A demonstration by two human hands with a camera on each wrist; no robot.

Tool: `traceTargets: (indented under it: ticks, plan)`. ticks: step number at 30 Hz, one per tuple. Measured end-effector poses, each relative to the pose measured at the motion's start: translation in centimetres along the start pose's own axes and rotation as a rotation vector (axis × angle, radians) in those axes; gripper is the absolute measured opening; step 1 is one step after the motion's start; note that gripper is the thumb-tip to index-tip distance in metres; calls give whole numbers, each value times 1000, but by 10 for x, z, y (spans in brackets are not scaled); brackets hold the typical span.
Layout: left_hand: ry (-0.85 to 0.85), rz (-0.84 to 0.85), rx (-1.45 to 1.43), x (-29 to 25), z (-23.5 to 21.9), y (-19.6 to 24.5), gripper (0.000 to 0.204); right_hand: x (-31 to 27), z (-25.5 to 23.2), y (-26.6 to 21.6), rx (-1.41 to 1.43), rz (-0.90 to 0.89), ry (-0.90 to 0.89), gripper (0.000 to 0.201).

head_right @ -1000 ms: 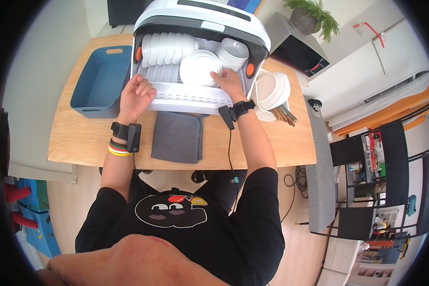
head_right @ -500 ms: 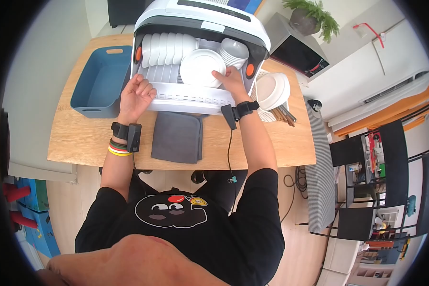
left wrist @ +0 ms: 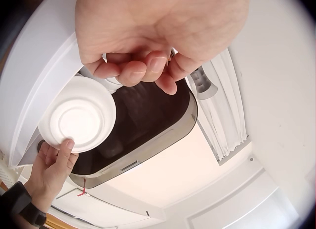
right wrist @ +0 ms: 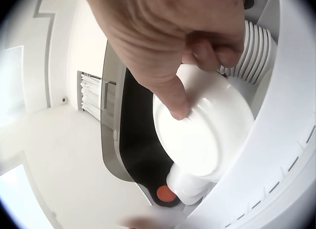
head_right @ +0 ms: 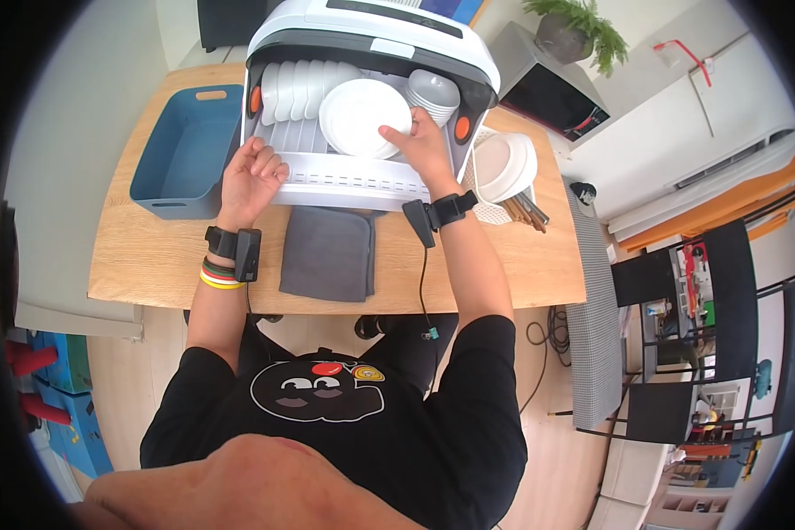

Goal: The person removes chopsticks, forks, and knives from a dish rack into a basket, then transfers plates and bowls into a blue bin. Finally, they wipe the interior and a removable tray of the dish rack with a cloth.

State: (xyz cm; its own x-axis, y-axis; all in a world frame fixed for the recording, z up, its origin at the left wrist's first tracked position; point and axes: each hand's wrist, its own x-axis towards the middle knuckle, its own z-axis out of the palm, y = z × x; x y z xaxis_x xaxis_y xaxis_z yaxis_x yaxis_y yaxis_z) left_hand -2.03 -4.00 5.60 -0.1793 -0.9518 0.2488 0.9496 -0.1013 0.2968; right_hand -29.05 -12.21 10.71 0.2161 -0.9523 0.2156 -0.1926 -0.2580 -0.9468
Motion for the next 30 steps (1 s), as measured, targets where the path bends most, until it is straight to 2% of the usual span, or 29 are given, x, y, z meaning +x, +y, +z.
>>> traceTargets:
  ticks: [2, 3, 5, 6, 8, 9, 11, 13, 15, 17, 19, 23, 25, 26, 27, 29, 30]
  plan:
    - [-1, -2, 2, 0, 1, 0, 23, -4, 5, -3, -130, -120, 15, 34]
    - [4, -3, -1, 0, 2, 0, 23, -11, 9, -14, -130, -120, 16, 34]
    - [10, -3, -5, 0, 2, 0, 23, -34, 19, -46, -457, -225, 59, 31]
    - [1, -5, -4, 0, 1, 0, 23, -44, 20, -50, -457, -225, 58, 31]
    - [-6, -4, -2, -1, 2, 1, 23, -62, 18, -55, -585, -418, 78, 30]
    - [1, -1, 12, -1, 4, 1, 23, -72, 14, -57, -585, -418, 75, 30]
    - [9, 2, 24, -2, 4, 1, 23, -93, 1, -63, -646, -685, 74, 31]
    - [-10, -4, 20, -1, 2, 1, 23, -115, -12, -74, -493, -683, 156, 27]
    - [-11, -7, 16, -1, 0, 1, 23, -128, -27, -78, -263, -709, 358, 29]
    - [-16, -10, 13, 0, -1, 1, 24, -136, -44, -91, -171, -679, 707, 34]
    - [-13, -8, 16, 0, -1, 1, 24, -131, -65, -110, 10, -673, 892, 34]
    - [-28, -10, 9, 1, -4, 1, 24, -114, -93, -123, 166, -698, 985, 34]
    - [-44, -14, 12, 1, -5, 1, 23, -100, -121, -96, -42, -640, 935, 37]
    - [-45, -11, 13, 1, -5, 1, 23, -92, -130, -85, -141, -590, 963, 33]
    - [-40, -11, 8, 2, -4, 0, 23, -85, -135, -76, -139, -593, 961, 33]
    - [-37, -8, 5, 2, -4, 0, 23, -74, -142, -59, -325, -451, 841, 31]
    - [-34, -9, 0, 2, -5, 0, 23, -70, -148, -49, -440, -357, 859, 33]
